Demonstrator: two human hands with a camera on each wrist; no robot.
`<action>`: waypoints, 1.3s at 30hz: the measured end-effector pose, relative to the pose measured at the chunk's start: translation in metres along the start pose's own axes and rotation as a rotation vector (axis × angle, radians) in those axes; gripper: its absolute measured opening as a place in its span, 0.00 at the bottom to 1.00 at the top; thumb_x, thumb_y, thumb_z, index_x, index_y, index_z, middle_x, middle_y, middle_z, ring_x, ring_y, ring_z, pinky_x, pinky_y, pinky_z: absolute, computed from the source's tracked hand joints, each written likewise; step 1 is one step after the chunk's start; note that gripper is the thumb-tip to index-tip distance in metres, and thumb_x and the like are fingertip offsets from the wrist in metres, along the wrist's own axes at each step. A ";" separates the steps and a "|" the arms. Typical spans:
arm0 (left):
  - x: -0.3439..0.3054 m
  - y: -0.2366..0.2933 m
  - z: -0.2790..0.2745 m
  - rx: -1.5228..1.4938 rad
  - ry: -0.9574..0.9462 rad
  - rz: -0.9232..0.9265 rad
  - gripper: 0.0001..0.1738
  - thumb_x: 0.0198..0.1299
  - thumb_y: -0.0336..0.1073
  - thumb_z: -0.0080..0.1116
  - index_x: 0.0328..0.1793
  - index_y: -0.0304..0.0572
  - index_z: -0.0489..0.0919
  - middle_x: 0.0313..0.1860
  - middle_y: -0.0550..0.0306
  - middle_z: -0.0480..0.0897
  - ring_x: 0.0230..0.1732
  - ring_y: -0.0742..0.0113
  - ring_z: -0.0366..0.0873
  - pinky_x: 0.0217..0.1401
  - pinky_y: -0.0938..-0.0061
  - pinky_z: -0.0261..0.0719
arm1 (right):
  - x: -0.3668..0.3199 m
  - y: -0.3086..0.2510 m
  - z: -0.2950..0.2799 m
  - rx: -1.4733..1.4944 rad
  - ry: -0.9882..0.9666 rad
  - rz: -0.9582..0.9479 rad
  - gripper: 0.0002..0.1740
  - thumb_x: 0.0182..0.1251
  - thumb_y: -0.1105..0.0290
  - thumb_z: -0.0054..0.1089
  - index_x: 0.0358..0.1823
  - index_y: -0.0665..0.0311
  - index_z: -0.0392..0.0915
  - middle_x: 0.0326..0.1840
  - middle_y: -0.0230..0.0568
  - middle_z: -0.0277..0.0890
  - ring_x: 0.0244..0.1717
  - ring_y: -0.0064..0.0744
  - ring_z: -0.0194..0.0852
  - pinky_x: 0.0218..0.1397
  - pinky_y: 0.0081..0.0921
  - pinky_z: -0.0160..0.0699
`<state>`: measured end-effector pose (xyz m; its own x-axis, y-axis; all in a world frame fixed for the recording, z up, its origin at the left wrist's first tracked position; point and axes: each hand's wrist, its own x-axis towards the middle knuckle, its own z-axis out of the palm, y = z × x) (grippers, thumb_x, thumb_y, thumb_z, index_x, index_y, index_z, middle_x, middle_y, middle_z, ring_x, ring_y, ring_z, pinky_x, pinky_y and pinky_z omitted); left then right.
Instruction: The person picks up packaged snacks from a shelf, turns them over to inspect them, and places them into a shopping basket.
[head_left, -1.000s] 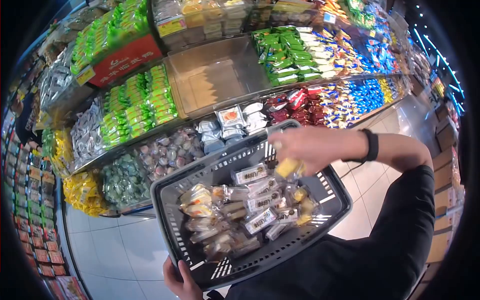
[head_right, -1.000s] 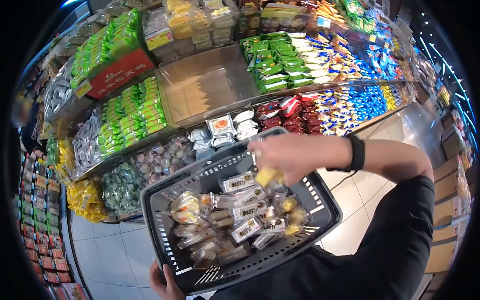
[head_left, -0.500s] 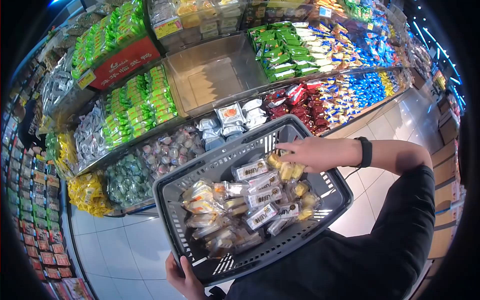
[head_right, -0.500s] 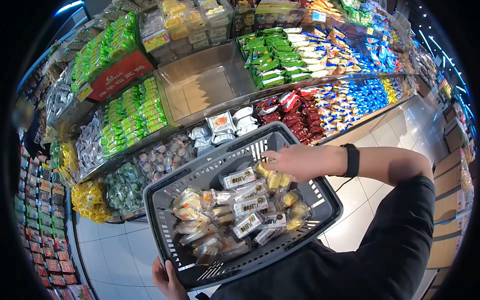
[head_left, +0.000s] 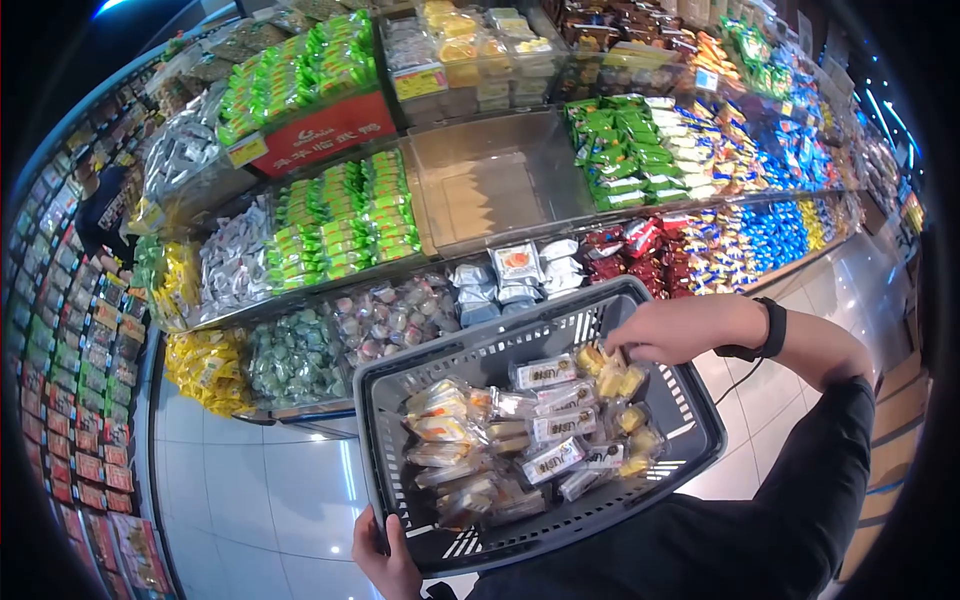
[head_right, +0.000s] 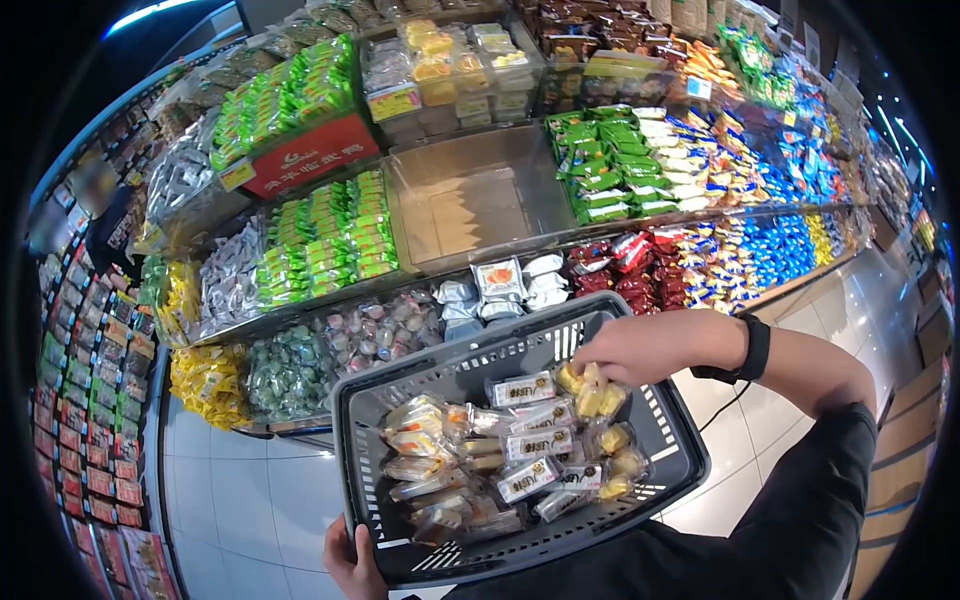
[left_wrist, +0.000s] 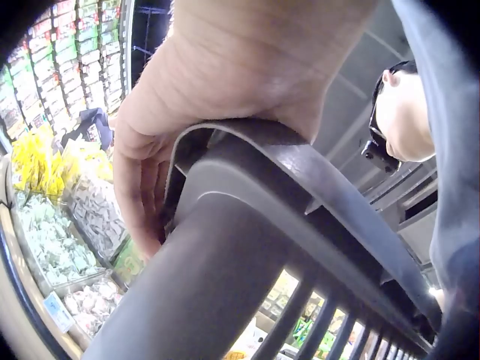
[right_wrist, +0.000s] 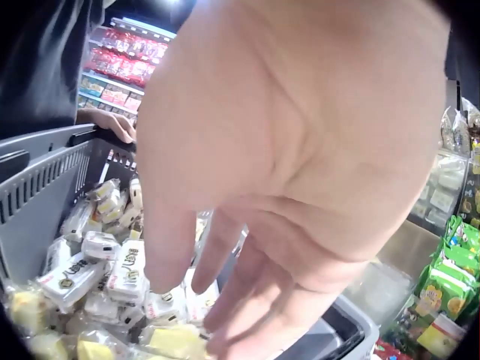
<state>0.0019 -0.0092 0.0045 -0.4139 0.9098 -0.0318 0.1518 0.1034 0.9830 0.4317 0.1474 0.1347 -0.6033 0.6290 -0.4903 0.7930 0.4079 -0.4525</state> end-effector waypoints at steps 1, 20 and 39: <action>0.002 -0.003 -0.001 0.017 -0.016 0.001 0.14 0.72 0.31 0.62 0.57 0.27 0.80 0.40 0.63 0.80 0.40 0.76 0.73 0.44 0.80 0.72 | 0.004 -0.003 -0.008 -0.004 0.115 -0.062 0.17 0.66 0.76 0.54 0.56 0.67 0.77 0.41 0.58 0.82 0.48 0.59 0.82 0.55 0.49 0.78; -0.001 0.008 -0.001 0.012 0.010 -0.015 0.18 0.68 0.27 0.61 0.62 0.24 0.80 0.40 0.55 0.86 0.42 0.73 0.79 0.49 0.77 0.75 | 0.224 -0.086 0.076 0.080 0.227 -0.283 0.24 0.62 0.54 0.71 0.43 0.71 0.81 0.30 0.54 0.83 0.34 0.54 0.84 0.43 0.42 0.81; 0.000 0.003 0.000 -0.136 -0.015 -0.025 0.17 0.73 0.26 0.52 0.65 0.25 0.76 0.47 0.55 0.82 0.48 0.73 0.77 0.54 0.79 0.73 | 0.125 -0.010 -0.087 0.169 0.816 -0.200 0.15 0.62 0.63 0.70 0.44 0.65 0.84 0.35 0.45 0.84 0.35 0.35 0.81 0.41 0.34 0.79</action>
<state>0.0024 -0.0088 0.0070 -0.4026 0.9136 -0.0578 0.0187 0.0713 0.9973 0.3557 0.2794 0.1428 -0.4295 0.8616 0.2705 0.6161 0.4986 -0.6097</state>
